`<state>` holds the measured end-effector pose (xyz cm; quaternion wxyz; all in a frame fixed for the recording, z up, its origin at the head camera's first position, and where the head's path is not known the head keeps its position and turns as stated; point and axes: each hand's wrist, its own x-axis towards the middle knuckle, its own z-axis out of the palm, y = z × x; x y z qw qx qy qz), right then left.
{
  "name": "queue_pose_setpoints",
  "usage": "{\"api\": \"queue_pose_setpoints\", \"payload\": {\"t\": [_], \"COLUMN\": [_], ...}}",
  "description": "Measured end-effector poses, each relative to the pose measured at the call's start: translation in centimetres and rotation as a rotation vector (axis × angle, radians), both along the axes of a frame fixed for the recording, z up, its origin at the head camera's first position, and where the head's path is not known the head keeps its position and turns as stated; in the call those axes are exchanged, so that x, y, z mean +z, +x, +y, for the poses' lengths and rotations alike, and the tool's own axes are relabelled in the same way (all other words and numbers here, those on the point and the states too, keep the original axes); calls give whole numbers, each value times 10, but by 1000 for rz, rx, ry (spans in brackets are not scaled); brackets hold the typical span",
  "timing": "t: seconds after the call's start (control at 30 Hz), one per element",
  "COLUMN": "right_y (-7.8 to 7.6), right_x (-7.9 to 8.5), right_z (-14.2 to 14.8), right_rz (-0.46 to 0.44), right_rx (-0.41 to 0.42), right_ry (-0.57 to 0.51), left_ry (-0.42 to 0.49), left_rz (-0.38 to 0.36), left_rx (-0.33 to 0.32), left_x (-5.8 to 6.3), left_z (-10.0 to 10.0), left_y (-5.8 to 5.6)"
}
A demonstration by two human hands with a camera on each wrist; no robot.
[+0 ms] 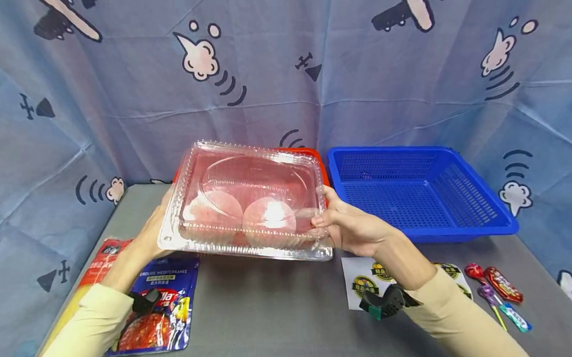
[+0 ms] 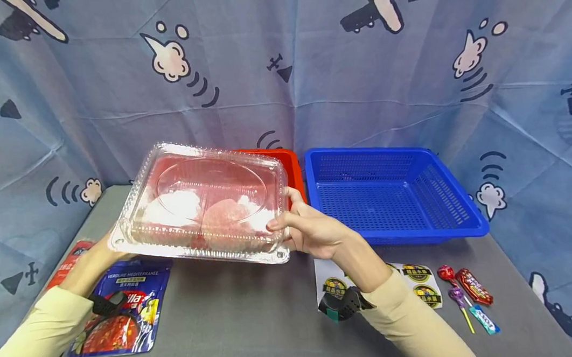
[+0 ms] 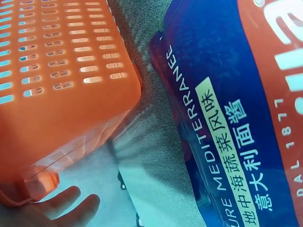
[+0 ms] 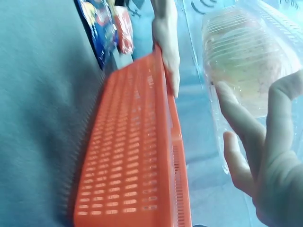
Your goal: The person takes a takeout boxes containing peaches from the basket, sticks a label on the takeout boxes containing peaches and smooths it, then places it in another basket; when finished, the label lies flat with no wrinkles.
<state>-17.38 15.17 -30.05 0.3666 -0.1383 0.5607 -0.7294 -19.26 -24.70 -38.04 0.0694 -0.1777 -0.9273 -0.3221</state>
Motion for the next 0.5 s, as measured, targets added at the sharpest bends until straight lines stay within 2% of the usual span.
{"api": "queue_pose_setpoints", "payload": {"t": [0.1,0.23,0.37,0.5], "right_y": [17,39,57,71], "right_x": [-2,-8,-18,-30], "right_z": [9,22,33,43], "right_rz": [12,20,4,-18], "right_rx": [23,41,57,63], "right_ry": [6,2,-8,0], "left_ry": [-91,-204,-219,-219], "left_rz": [-19,-95,-163,-174], "left_rx": [-3,50,109,123], "left_x": [0,3,5,6], "left_z": [-1,4,8,10], "left_y": [0,-2,-3,-2]}}
